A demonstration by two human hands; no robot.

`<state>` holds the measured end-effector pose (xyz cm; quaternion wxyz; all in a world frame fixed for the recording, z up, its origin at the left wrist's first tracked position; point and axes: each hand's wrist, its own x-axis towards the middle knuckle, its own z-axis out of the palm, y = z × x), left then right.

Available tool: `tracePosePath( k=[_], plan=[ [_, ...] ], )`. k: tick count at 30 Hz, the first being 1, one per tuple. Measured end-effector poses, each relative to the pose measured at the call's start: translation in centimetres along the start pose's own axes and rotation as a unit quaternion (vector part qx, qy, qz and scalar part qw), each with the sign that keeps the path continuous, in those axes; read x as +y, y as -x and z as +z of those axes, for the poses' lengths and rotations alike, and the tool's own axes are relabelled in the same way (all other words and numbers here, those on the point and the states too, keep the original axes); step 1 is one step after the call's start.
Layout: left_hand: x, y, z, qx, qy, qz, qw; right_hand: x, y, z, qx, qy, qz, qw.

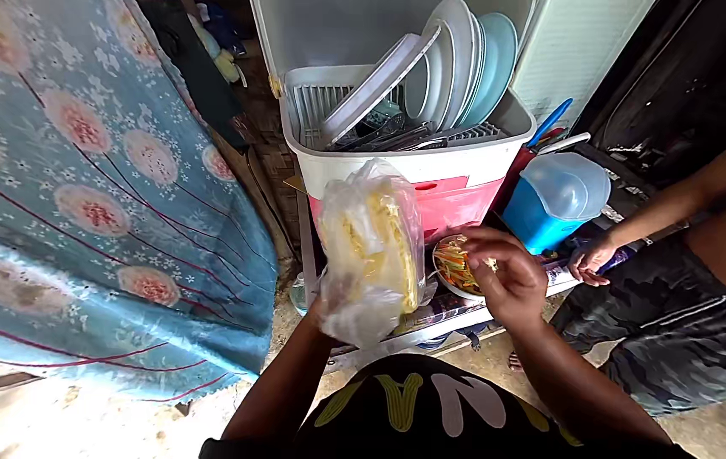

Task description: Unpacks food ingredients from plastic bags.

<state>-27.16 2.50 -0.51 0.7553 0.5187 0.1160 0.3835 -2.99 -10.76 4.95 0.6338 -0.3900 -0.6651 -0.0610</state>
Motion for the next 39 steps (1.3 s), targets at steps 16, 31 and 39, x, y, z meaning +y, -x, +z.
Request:
tracePosePath(
  k=[16, 31, 39],
  plan=[
    [-1.0, 0.5, 3.8, -0.159, 0.303, 0.04, 0.939, 0.5, -2.4, 2.2, -0.05, -0.07, 0.064, 0.994],
    [-3.1, 0.3, 4.0, -0.181, 0.384, 0.066, 0.903, -0.1, 3.8, 3.3, -0.195, 0.224, -0.205, 0.933],
    [-0.6, 1.0, 4.2, -0.025, 0.114, 0.017, 0.993, -1.5, -1.1, 1.7, -0.188, 0.049, 0.034, 0.98]
  ],
)
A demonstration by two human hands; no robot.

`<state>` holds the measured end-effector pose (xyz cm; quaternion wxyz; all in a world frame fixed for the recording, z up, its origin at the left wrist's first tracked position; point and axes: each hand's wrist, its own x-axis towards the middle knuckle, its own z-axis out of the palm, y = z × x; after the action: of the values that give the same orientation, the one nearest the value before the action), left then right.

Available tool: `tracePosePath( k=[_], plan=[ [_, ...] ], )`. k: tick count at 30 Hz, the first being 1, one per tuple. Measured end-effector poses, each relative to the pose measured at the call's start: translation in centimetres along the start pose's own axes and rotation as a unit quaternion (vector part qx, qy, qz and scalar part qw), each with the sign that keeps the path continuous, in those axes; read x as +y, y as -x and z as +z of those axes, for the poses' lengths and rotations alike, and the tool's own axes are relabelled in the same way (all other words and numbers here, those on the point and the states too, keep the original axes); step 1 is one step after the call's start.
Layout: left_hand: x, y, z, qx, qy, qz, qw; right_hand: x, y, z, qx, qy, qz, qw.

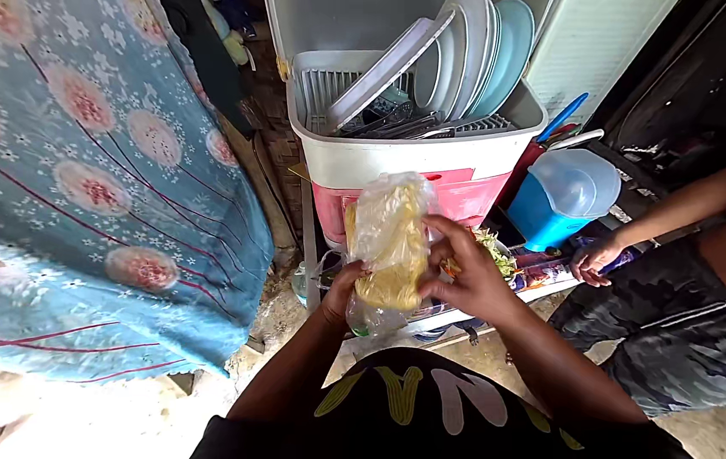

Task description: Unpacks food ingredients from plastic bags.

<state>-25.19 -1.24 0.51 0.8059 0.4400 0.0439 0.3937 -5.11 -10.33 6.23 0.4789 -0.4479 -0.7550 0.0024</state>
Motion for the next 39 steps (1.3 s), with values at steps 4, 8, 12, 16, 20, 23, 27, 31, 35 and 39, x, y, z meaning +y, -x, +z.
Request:
tracePosePath(
  k=[4, 8, 12, 16, 20, 23, 27, 31, 35, 39],
  plan=[
    [0.3, -0.8, 1.6, 0.128, -0.065, -0.017, 0.99, -0.9, -1.0, -1.3, 0.037, 0.103, 0.004, 0.994],
    [-0.8, -1.5, 1.1, 0.161, -0.069, -0.027, 0.984, -1.6, 0.7, 0.3, 0.008, 0.152, -0.105, 0.983],
    [-1.2, -2.0, 0.7, 0.123, 0.035, -0.022, 0.992, -1.2, 3.7, 3.6, -0.062, 0.102, -0.104, 0.987],
    [-1.8, -2.3, -1.3, 0.021, 0.117, -0.029, 0.993, 1.7, 6.2, 5.4, -0.135, -0.271, 0.119, 0.945],
    [-1.0, -1.5, -0.5, -0.017, 0.131, -0.059, 0.989, 4.5, 7.4, 3.4, 0.088, -0.382, 0.227, 0.892],
    [-0.3, -1.0, 1.1, 0.027, 0.026, -0.085, 0.996, 3.7, 7.2, 1.0, 0.133, -0.27, 0.128, 0.945],
    [-0.2, -0.4, 4.2, 0.036, -0.317, -0.088, 0.943, 0.1, 7.0, 0.0, 0.062, -0.348, 0.222, 0.909],
    [-1.6, 0.3, 4.7, -0.054, -0.597, 0.082, 0.796, 0.0, 8.6, -0.3, 0.125, -0.482, 0.298, 0.814],
    [-1.7, 0.4, 4.9, 0.029, -0.618, 0.153, 0.771, 0.9, 9.0, -2.5, 0.087, -0.559, 0.361, 0.741],
    [-0.7, 0.9, 5.9, 0.067, -0.618, 0.139, 0.771, 4.3, 10.7, -5.1, -0.036, -0.626, 0.41, 0.662]
  ],
)
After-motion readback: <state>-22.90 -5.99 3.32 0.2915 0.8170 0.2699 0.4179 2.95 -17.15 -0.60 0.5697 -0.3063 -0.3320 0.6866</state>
